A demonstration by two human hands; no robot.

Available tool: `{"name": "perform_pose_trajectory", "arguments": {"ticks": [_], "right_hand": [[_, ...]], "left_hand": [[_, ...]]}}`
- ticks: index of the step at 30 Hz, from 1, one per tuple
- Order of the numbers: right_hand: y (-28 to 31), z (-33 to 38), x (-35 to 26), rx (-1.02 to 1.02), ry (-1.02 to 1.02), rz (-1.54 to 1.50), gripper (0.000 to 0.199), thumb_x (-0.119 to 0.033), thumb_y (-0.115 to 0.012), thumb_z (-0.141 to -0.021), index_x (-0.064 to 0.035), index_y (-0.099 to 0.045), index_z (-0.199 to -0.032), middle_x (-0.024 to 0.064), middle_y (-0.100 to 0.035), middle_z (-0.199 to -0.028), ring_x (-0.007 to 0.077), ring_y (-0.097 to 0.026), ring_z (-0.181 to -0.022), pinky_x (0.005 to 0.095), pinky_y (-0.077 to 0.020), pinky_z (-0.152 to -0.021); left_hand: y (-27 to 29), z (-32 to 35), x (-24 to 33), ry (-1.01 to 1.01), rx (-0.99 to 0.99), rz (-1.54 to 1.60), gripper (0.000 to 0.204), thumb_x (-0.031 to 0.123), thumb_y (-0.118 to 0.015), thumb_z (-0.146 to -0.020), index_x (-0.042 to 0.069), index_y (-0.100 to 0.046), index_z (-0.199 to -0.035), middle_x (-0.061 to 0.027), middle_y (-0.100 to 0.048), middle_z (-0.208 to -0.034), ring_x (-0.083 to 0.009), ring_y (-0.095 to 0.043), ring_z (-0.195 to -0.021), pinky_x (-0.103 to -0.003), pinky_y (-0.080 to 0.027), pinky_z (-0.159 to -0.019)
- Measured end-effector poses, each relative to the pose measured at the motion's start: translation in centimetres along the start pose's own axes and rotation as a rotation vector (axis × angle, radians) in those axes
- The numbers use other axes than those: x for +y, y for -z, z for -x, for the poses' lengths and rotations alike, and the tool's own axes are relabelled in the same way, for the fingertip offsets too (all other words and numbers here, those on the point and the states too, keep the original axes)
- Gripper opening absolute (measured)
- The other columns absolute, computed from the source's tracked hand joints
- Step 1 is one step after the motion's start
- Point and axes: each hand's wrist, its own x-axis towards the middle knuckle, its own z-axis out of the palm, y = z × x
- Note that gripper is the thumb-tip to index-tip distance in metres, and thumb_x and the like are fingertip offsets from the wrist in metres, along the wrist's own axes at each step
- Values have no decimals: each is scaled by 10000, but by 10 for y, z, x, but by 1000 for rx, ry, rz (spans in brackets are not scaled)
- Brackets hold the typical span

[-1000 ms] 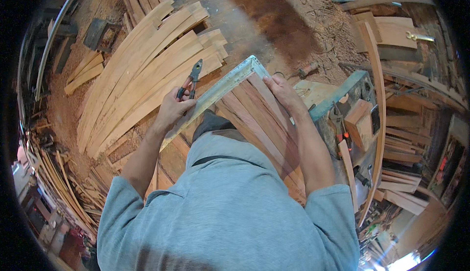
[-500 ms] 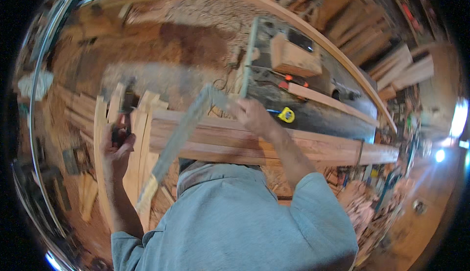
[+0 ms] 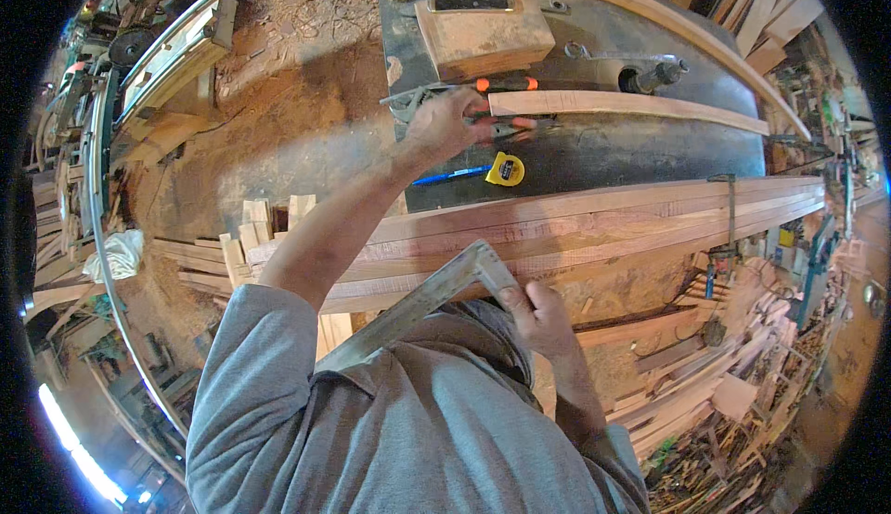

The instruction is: The person measures and marks wooden planks using a tape measure, a square ruler, and a pen. They align the tools on the wood, mark measurement points, and draw straight lines to prepare the planks for cutting.

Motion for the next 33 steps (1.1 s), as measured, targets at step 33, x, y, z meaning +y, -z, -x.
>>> {"name": "perform_pose_trajectory", "arguments": {"ticks": [33], "right_hand": [[-177,-218,-147,-827,287,427,405,-382,-694,-990,-23,-602,-829,-42,-490,-723,81,-433,-695,286,-390,-604]], "left_hand": [[115,434,44,1000,384,379,364,191,-699,-900,108,-664,-1252,-153,-709,-1161,-323,-695,-1062,-408,-554,-907]]}}
